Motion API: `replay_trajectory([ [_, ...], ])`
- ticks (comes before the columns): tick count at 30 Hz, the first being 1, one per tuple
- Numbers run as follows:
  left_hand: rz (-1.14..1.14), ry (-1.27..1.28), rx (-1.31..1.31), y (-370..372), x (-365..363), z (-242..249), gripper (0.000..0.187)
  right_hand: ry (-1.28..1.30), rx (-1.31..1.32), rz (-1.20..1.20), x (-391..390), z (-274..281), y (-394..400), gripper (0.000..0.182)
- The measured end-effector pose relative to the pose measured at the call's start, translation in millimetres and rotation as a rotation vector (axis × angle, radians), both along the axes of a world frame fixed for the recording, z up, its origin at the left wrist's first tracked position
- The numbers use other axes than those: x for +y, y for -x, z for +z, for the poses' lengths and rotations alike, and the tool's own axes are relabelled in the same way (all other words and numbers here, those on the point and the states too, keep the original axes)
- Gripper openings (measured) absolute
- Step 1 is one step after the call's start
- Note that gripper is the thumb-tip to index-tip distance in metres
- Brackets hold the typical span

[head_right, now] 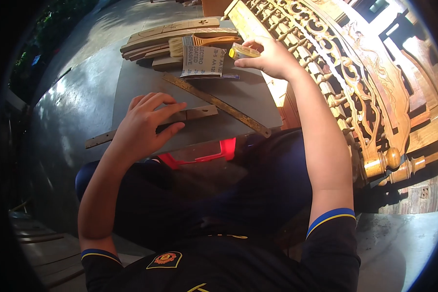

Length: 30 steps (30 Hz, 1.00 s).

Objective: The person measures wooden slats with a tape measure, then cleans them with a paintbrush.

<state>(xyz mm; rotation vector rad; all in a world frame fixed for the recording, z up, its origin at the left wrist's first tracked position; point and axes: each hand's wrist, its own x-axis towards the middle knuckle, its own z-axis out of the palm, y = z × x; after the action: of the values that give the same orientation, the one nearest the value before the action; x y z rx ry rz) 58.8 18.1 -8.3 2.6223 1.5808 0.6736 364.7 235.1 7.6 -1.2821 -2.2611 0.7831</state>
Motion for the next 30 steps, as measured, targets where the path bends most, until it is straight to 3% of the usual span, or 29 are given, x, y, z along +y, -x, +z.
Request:
replay_trajectory([
  [2,0.017,-0.012,-0.051,-1,-1,3,0.035,-0.032,0.029,0.029,-16,17,-13,0.075],
  [4,0.017,0.091,-0.226,-3,-4,8,0.033,0.248,0.242,0.266,-39,39,-18,0.074],
  [5,0.013,0.143,-0.311,-4,-4,11,0.032,0.272,0.239,0.315,-56,51,-16,0.074],
  [8,-0.02,0.395,-0.678,-13,-10,24,0.034,0.217,0.279,0.549,-86,62,-2,0.073],
  [11,-0.042,0.685,-1.024,-21,-16,28,0.039,0.436,0.299,0.598,-110,60,17,0.066],
  [17,-0.052,0.838,-1.185,-15,-8,12,0.034,0.369,0.205,0.674,-110,47,35,0.065],
  [21,0.024,0.941,-1.091,-13,-6,16,0.031,0.243,0.183,0.725,-110,40,38,0.069],
  [26,0.018,1.048,-1.149,-10,-2,13,0.035,0.299,0.201,0.704,-106,35,37,0.073],
  [30,0.095,0.926,-1.007,-10,5,17,0.03,0.341,0.116,0.664,-95,35,29,0.072],
])
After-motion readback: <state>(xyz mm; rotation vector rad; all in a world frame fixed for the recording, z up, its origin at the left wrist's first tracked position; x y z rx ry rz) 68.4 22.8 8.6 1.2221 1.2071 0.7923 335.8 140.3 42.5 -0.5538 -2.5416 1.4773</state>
